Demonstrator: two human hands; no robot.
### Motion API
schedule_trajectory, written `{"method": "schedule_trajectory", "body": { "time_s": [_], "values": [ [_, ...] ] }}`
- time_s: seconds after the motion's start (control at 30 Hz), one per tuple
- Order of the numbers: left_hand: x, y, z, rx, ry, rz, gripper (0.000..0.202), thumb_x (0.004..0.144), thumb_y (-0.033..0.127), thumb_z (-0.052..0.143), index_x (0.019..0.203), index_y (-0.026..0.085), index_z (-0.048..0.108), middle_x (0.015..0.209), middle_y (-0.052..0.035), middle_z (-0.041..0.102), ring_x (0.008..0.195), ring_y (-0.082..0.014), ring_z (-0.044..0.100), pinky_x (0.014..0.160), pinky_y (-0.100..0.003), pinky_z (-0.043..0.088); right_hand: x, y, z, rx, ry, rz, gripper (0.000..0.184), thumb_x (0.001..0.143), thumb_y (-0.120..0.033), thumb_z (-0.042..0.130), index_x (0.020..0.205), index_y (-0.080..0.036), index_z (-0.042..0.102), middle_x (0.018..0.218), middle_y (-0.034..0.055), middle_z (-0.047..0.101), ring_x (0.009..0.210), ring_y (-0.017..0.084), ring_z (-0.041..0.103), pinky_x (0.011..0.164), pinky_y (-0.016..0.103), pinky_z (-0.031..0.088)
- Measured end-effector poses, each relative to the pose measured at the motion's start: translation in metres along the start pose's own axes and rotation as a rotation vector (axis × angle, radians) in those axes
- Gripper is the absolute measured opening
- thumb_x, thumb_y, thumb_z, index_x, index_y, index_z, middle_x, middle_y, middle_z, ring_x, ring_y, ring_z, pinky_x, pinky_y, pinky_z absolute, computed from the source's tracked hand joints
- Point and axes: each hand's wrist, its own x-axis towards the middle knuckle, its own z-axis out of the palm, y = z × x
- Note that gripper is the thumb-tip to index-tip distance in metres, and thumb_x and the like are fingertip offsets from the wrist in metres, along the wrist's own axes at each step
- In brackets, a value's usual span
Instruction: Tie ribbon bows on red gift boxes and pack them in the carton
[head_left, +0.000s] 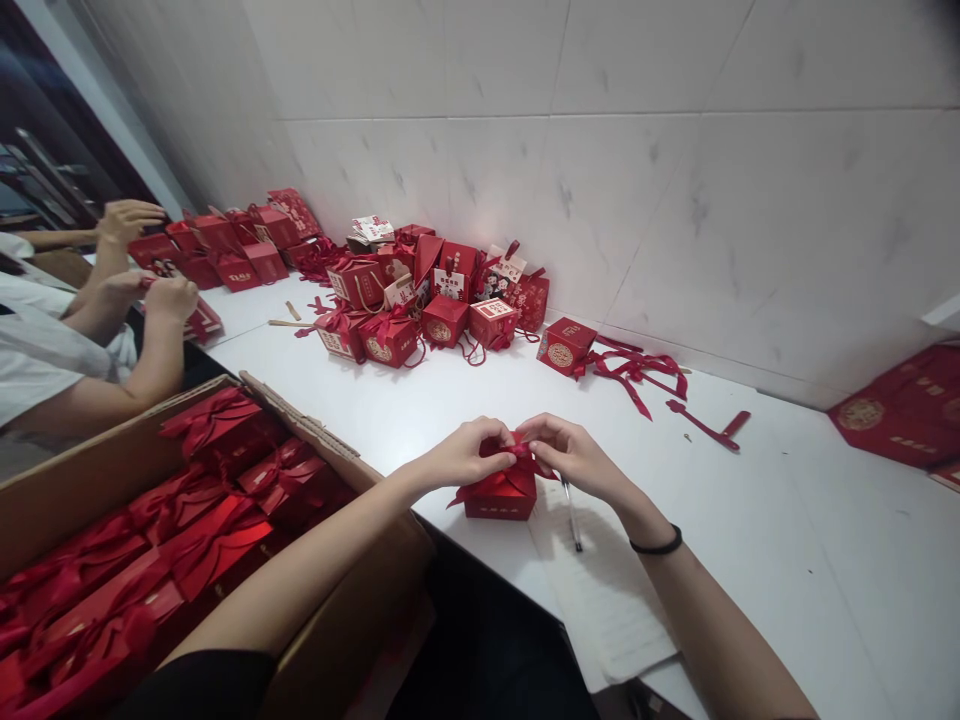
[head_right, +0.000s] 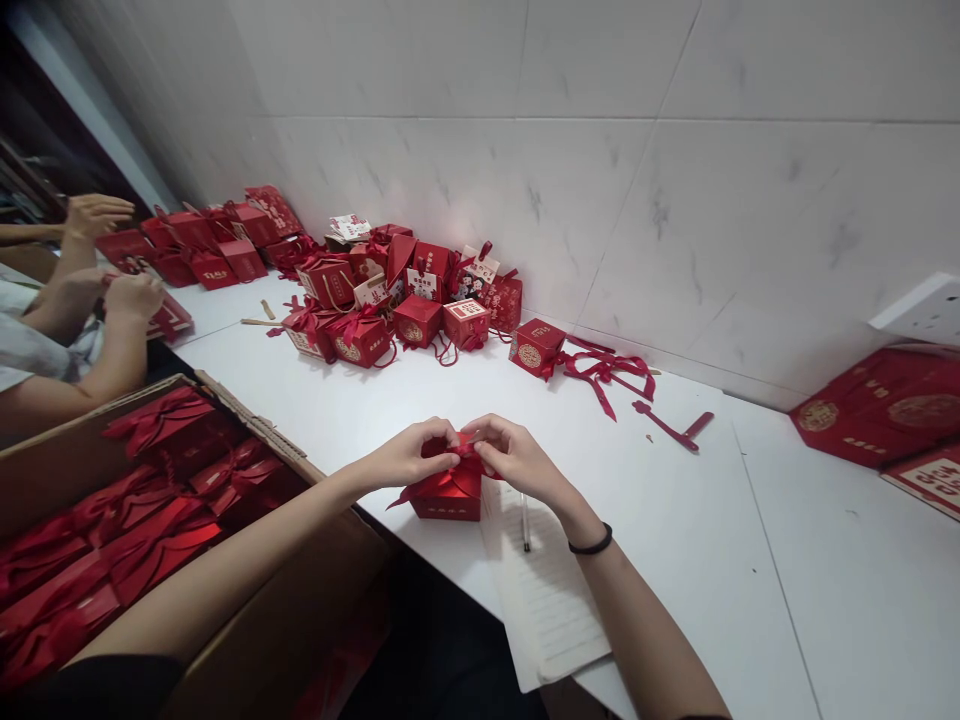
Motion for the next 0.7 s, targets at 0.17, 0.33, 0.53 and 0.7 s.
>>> {"method": "schedule_trajectory", "body": {
  "time_s": [0.17, 0.33, 0.53, 0.7],
  "values": [
    [0.0, -0.002, 0.002, 0.023, -0.011, -0.036, 0.011, 0.074, 0.026, 0.055, 0.077, 0.016, 0.05, 0.079, -0.0004, 0.053, 0.074, -0.0129, 0.051, 0.068, -0.025, 0.042, 0.001, 0.003, 0.003, -0.01, -0.023, 0.0, 0.021, 0.081, -0.034, 0.053, 0.093, -0.017, 0.054, 0.072, 0.001, 0.055, 0.05, 0.009, 0.042, 0.043, 0.022, 0.033],
    [-0.001, -0.002, 0.001, 0.031, -0.036, -0.056, 0.017, 0.071, 0.029, 0.059, 0.078, 0.016, 0.049, 0.079, 0.0003, 0.051, 0.073, -0.0129, 0.049, 0.067, -0.025, 0.041, 0.0, 0.004, 0.003, -0.023, -0.015, -0.009, 0.02, 0.08, -0.03, 0.053, 0.094, -0.017, 0.054, 0.075, 0.0014, 0.055, 0.05, 0.008, 0.041, 0.043, 0.021, 0.032],
    [0.0, 0.0, 0.0, -0.024, -0.052, -0.045, 0.025, 0.083, 0.039, 0.046, 0.077, 0.016, 0.051, 0.078, -0.0002, 0.051, 0.073, -0.0117, 0.049, 0.068, -0.024, 0.04, 0.002, 0.008, 0.004, 0.08, -0.021, 0.046, 0.024, 0.074, -0.021, 0.051, 0.098, -0.017, 0.052, 0.078, 0.0, 0.054, 0.044, 0.004, 0.036, 0.039, 0.018, 0.026],
    [0.0, -0.003, 0.001, 0.039, -0.028, -0.025, 0.018, 0.076, 0.032, 0.058, 0.075, 0.016, 0.051, 0.077, 0.0002, 0.053, 0.074, -0.0125, 0.049, 0.069, -0.024, 0.038, 0.003, 0.011, 0.008, 0.093, -0.004, 0.063, 0.025, 0.071, -0.017, 0.048, 0.096, -0.017, 0.052, 0.073, -0.0023, 0.053, 0.039, 0.003, 0.037, 0.036, 0.017, 0.025]
  ]
}}
